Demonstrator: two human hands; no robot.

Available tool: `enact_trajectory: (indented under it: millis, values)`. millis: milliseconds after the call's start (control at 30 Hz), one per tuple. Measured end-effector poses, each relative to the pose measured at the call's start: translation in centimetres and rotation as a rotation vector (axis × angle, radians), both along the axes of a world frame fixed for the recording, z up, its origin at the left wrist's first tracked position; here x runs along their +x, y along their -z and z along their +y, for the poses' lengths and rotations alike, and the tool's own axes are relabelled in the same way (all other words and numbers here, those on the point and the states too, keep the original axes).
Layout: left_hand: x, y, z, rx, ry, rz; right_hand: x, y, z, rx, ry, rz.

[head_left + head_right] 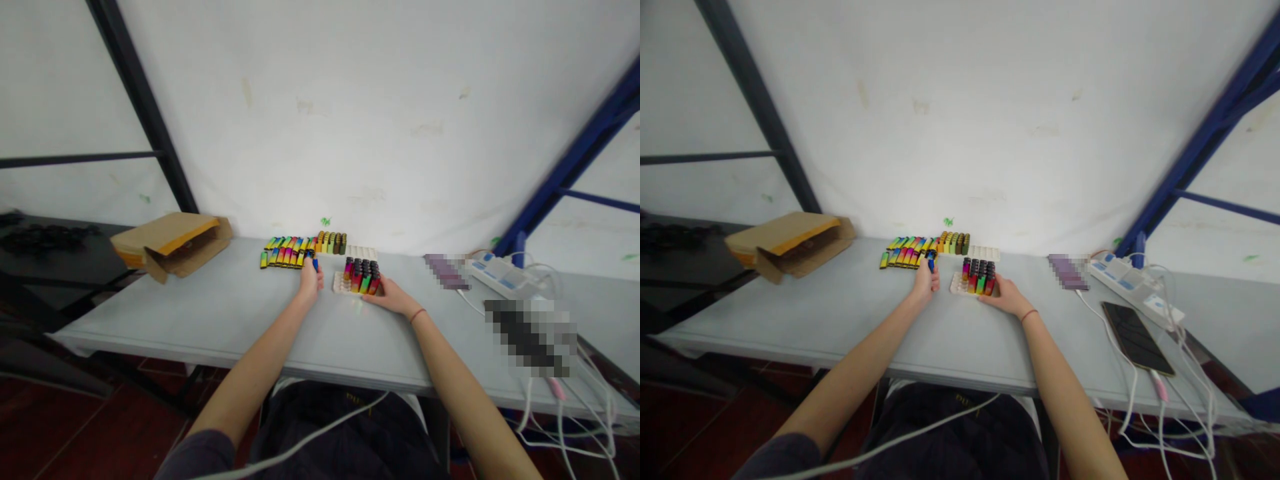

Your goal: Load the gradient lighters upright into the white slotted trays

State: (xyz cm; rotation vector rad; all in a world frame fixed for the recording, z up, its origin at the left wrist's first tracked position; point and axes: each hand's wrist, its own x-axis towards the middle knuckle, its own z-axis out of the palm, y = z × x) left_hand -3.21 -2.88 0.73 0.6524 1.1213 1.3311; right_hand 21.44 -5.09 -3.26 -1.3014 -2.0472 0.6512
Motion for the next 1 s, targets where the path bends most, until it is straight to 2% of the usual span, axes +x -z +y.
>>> enact_trajectory:
  millis: [133,233,300,400,500,667,867,1000]
  values:
    - [0.0,0.4,0.4,0.035,0.030,-0.013,0.0,0.1,0.1,0.013,0.005,-0.005]
    - [0.4,1.0,0.7,0.126,0.057,0.108,0.1,0.1,0.1,0.016,0.007,-0.001]
    - [0.8,1.5,0.8,0.287,0.050,0.299,0.1,0.1,0.1,0.014,0.002,0.003]
    - [1.3,2.3,0.7,0.627,0.027,0.621,0.0,-0.1,-0.1,0.014,-0.009,0.012]
    - [1.4,2.7,0.6,0.831,0.056,0.797,-0.1,-0.3,-0.2,0.012,-0.015,0.016]
    - [1.5,2.8,0.6,0.792,0.224,0.707,-0.2,-0.4,-0.3,0.007,-0.019,0.017]
    - [1.4,2.2,-0.1,0.680,0.232,0.585,-0.2,-0.4,-0.2,0.006,-0.021,0.019]
    - [1.5,2.4,-0.4,0.684,0.254,0.628,-0.2,-0.3,-0.2,0.007,-0.014,0.010]
